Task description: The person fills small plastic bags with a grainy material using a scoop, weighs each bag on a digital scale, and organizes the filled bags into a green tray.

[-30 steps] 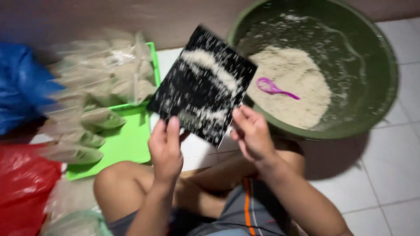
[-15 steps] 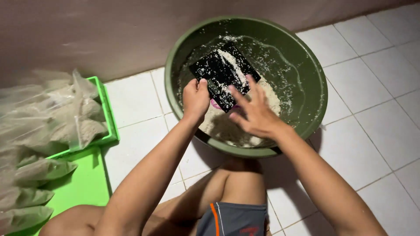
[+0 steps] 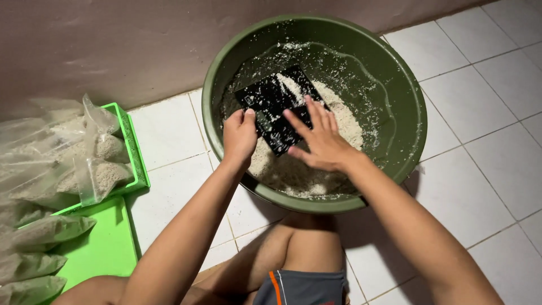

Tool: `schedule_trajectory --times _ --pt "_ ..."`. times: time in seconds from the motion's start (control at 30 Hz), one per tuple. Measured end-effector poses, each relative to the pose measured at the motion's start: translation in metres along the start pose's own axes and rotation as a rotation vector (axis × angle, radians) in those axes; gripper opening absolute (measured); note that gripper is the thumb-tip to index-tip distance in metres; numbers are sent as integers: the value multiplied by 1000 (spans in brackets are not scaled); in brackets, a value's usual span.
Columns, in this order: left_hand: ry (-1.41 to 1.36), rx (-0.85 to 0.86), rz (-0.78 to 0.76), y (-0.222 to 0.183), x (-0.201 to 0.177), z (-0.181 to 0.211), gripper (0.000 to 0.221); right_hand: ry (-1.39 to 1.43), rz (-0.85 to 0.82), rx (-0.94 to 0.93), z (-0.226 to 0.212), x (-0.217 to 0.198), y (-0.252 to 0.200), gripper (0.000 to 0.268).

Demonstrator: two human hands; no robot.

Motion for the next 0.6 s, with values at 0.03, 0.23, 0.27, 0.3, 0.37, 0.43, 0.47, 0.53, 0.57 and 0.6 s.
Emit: schedule_trajectory --times 0.03,0.23,0.27,0.3,0.37,0.43,0.47,0.53,0.57,0.6 --pt "60 17 3 0 -5 1 31 -30 -36 148 20 3 -2 86" --pt "198 13 1 -11 -14 3 34 -36 -64 315 34 0 2 92" --pt "212 16 -12 -12 -11 2 34 -17 -54 188 7 -8 14 90" --pt "212 17 -14 -12 -10 1 34 -18 -53 190 3 -2 16 90" --pt "213 5 -35 -13 -7 0 34 32 -26 -86 -30 8 29 85" --pt "213 -15 -39 -13 -9 -4 35 36 -31 78 -7 -3 25 80" --pt "208 -38 -42 -14 -11 -8 36 40 -42 241 10 -7 20 75" --pt "187 -46 -37 -21 -18 1 37 162 -19 455 51 8 9 84" --pt "167 -53 -39 -24 -20 6 38 283 7 676 78 18 -8 95" --pt "167 -53 -44 -22 -18 4 38 282 8 681 89 24 -7 95"
Point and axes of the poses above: each hand's wrist, its own y-axis towards the middle knuckle, its own x-axis out of the palm, z = x × y, the point moved 9 cm from there along y, towards the middle knuckle, and after that the axes turned 12 degrees about -x, right-handed, at the moved point
